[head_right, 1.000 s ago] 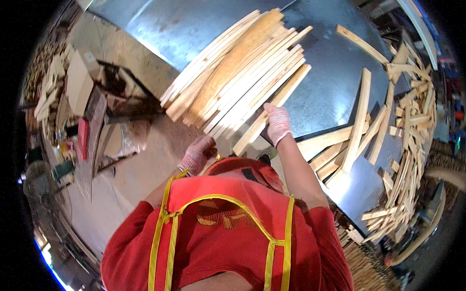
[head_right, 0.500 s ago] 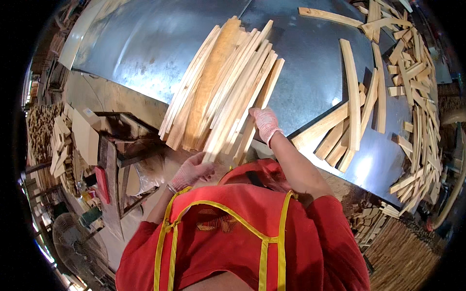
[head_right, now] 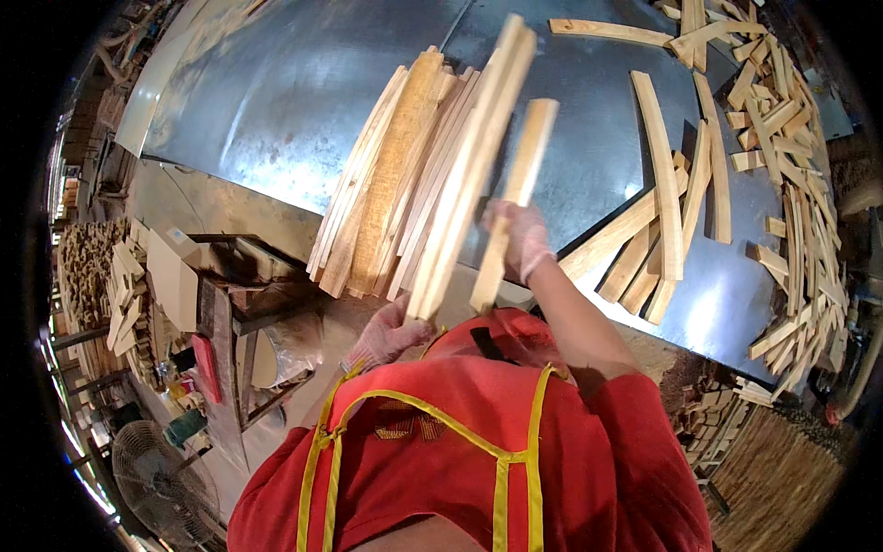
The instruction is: The person sorts wooden planks on a metal table, picking them up from a disorganized pile and stacking them neatly. The person wears gloves and repeatedly moves pieces from the right side of the table to the left side to form a growing stack.
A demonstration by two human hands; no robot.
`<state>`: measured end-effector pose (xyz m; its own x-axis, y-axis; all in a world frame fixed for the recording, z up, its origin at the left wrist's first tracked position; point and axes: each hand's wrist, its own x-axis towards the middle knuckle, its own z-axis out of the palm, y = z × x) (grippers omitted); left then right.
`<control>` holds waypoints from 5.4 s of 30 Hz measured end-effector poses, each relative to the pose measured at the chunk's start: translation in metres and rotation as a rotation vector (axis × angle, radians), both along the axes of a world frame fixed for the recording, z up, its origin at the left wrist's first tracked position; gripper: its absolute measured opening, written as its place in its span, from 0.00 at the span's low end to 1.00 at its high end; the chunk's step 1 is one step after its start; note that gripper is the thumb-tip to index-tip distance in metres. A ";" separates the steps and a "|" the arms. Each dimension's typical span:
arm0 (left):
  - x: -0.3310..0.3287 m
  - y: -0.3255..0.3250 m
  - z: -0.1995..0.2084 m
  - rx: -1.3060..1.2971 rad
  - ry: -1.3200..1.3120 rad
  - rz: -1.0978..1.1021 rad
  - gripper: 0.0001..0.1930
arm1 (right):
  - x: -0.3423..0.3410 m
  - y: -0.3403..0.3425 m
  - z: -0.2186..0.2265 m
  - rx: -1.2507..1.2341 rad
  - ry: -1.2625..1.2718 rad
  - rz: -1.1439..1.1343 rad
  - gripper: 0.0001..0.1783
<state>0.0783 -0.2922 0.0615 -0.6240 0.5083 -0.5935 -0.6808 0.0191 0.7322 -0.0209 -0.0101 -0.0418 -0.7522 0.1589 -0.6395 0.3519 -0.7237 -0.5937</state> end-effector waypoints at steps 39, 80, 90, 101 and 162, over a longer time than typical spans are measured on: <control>-0.038 0.328 -0.078 -0.986 1.000 -0.732 0.41 | 0.103 0.325 0.076 1.326 -0.137 0.447 0.44; -0.045 0.122 -0.057 -1.088 1.436 -0.083 0.33 | 0.011 0.035 0.048 1.001 0.235 1.321 0.36; -0.004 0.229 -0.065 -0.931 1.321 -0.414 0.38 | 0.093 0.237 0.065 1.508 -0.293 0.634 0.45; -0.010 0.385 -0.067 -1.032 0.997 -0.692 0.52 | 0.086 0.468 0.060 1.751 -0.490 0.441 0.42; -0.035 0.162 -0.037 -1.236 1.479 -0.020 0.29 | 0.082 0.180 0.033 0.173 0.137 0.208 0.34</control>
